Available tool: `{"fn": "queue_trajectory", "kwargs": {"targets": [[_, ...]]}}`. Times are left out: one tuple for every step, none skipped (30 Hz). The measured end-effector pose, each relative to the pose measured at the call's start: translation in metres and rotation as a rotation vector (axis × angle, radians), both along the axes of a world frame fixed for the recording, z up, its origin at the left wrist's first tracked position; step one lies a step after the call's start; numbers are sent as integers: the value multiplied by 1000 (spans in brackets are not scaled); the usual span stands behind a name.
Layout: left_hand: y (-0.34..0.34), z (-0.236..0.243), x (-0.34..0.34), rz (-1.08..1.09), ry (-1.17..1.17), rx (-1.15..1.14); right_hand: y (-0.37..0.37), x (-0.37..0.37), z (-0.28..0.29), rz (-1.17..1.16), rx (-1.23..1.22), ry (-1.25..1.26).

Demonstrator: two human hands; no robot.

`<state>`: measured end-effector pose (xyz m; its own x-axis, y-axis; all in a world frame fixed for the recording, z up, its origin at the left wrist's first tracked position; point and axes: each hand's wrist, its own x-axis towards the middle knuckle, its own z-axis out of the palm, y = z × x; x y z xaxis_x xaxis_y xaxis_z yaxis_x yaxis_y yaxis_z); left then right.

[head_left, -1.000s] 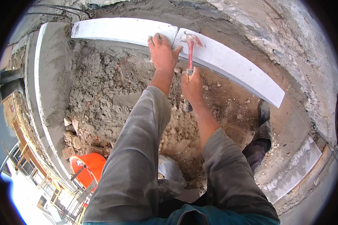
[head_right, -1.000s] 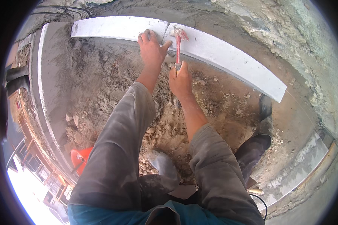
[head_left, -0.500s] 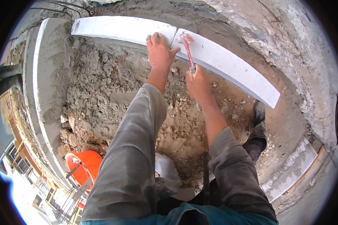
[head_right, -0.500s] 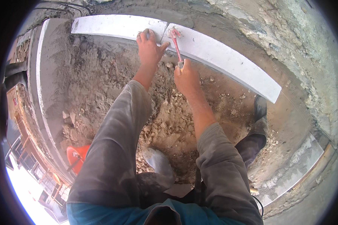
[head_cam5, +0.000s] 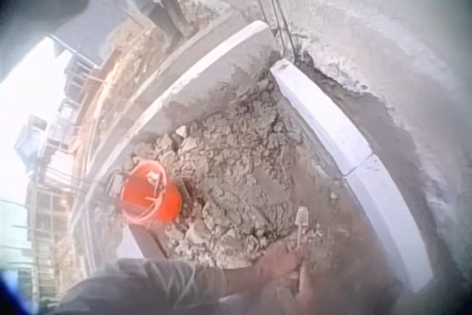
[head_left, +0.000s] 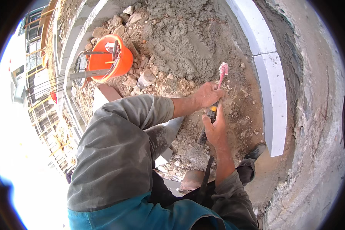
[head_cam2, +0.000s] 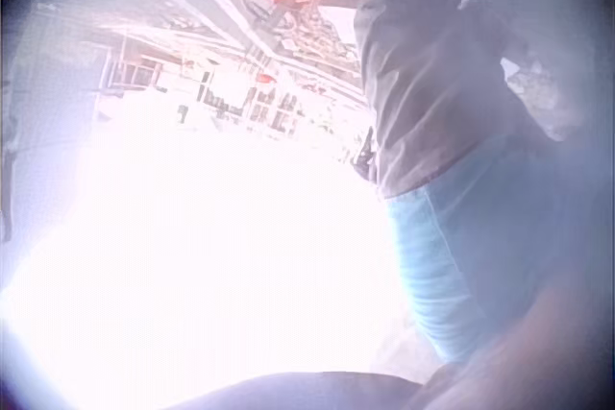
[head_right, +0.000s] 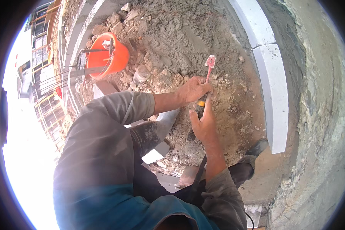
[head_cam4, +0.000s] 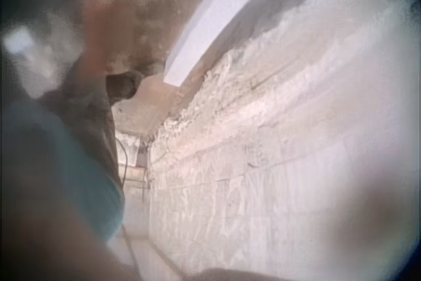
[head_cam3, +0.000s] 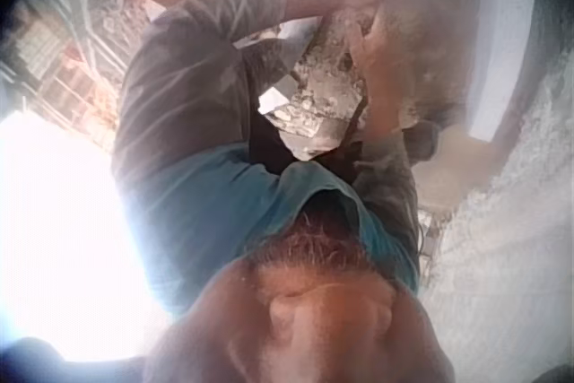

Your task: The person scoops wet cement from a bucket using a trowel and spreads it onto the ground to prepare a base. They then place a long white concrete block onto the cement, adjust its position, and tap it into place with a hammer. The person continues to apply cement around the block to secure it.

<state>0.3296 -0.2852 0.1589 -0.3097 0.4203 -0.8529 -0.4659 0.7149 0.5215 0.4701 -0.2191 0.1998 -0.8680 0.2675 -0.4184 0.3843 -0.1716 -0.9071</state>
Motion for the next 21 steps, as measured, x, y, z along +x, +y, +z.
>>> {"fn": "queue_trajectory", "kwargs": {"targets": [[-18, 20, 3, 227, 82, 64, -8, 0, 13, 90, -177, 27], [-29, 49, -6, 256, 139, -26, -10, 3, 24, 213, -181, -34], [-44, 80, -19, 289, 186, -121, -9, 12, 34, 342, -185, -101], [-55, 103, -30, 266, 288, -117, 0, 19, 43, 463, -160, -169], [-74, 121, -40, 243, 393, -119, 4, 33, 41, 425, -121, -205], [-103, 139, -44, 199, 566, -163, 8, 47, 39, 476, -60, -264], [-133, 151, -37, 157, 724, -217, 17, 65, 30, 534, 7, -331], [-159, 165, -25, 205, 814, -255, 30, 91, 10, 600, 175, -270], [-176, 185, -18, 249, 917, -272, 52, 107, 8, 642, 363, -192], [-201, 201, 1, 275, 1000, -345, 62, 121, 13, 744, 382, -264], [-226, 211, 21, 347, 987, -467, 75, 128, 24, 824, 442, -332], [-249, 211, 46, 419, 974, -569, 88, 134, 35, 894, 481, -374], [-280, 215, 76, 464, 984, -682, 96, 143, 43, 965, 489, -399], [-310, 212, 100, 511, 1009, -779, 107, 153, 46, 1028, 531, -364], [-328, 200, 119, 603, 1003, -845, 124, 165, 43, 1072, 599, -331], [-339, 185, 135, 696, 985, -903, 147, 178, 34, 1071, 655, -290], [-348, 169, 146, 722, 988, -977, 170, 191, 24, 1072, 709, -258], [-357, 157, 153, 739, 983, -1062, 188, 200, 20, 1059, 734, -241], [-367, 142, 160, 734, 925, -1097, 205, 207, 20, 1051, 764, -232], [-377, 135, 170, 720, 857, -1144, 209, 206, 22, 1053, 781, -226], [-386, 126, 180, 708, 787, -1190, 211, 200, 18, 981, 694, -268]]}}
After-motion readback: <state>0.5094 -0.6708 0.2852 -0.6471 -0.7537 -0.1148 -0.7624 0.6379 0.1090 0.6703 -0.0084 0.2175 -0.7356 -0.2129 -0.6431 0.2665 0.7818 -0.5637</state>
